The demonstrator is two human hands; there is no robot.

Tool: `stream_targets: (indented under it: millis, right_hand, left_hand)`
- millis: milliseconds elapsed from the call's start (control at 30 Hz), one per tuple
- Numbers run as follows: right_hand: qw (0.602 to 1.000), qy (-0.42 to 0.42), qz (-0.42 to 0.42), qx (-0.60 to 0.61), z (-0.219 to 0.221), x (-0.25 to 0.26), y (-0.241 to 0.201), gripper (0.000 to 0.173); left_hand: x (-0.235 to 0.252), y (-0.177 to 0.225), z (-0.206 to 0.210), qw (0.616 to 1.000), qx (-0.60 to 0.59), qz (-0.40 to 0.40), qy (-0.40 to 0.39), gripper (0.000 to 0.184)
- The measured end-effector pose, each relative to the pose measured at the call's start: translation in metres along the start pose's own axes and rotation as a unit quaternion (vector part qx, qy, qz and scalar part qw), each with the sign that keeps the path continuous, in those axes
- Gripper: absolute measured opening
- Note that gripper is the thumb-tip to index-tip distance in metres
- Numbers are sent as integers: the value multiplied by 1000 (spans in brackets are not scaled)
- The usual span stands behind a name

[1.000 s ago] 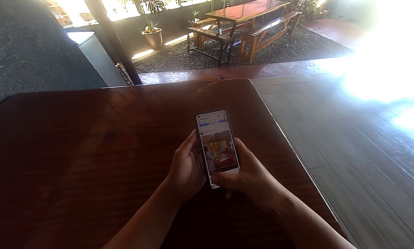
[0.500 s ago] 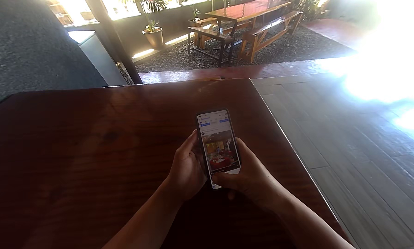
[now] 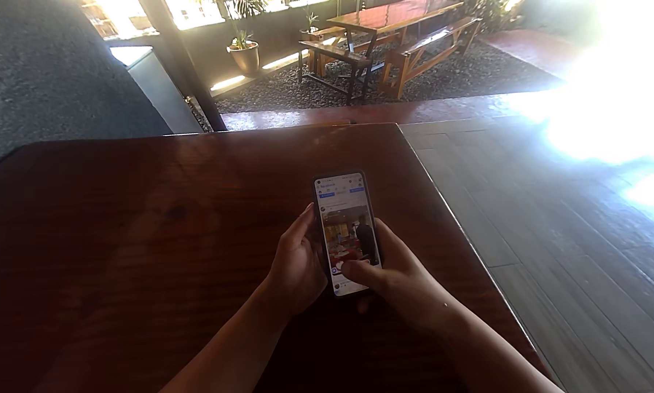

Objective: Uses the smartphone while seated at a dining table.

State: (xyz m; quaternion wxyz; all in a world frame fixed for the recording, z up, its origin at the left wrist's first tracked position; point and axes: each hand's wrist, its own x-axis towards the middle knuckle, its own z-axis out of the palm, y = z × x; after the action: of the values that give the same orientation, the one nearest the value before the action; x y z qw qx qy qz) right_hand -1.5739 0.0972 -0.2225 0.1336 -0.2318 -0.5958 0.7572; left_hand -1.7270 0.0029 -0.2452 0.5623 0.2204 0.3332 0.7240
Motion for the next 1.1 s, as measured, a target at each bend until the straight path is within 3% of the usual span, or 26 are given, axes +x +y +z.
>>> stream_targets:
  millis: [167,300,1100]
  right_hand:
    - [999,-31,11,35,-2,-1,-2,45]
    - [998,-17,19,48,-1,-1,-3,31]
    - [998,-31,14,51,-3,-1,-1,34]
  left_hand:
    - [-1,1,3,1000,-6,-3,9,58]
    - [-1,1,2,1000,-3,-3,6,57]
    - [-2,2,1,1000,20,-14,18,58]
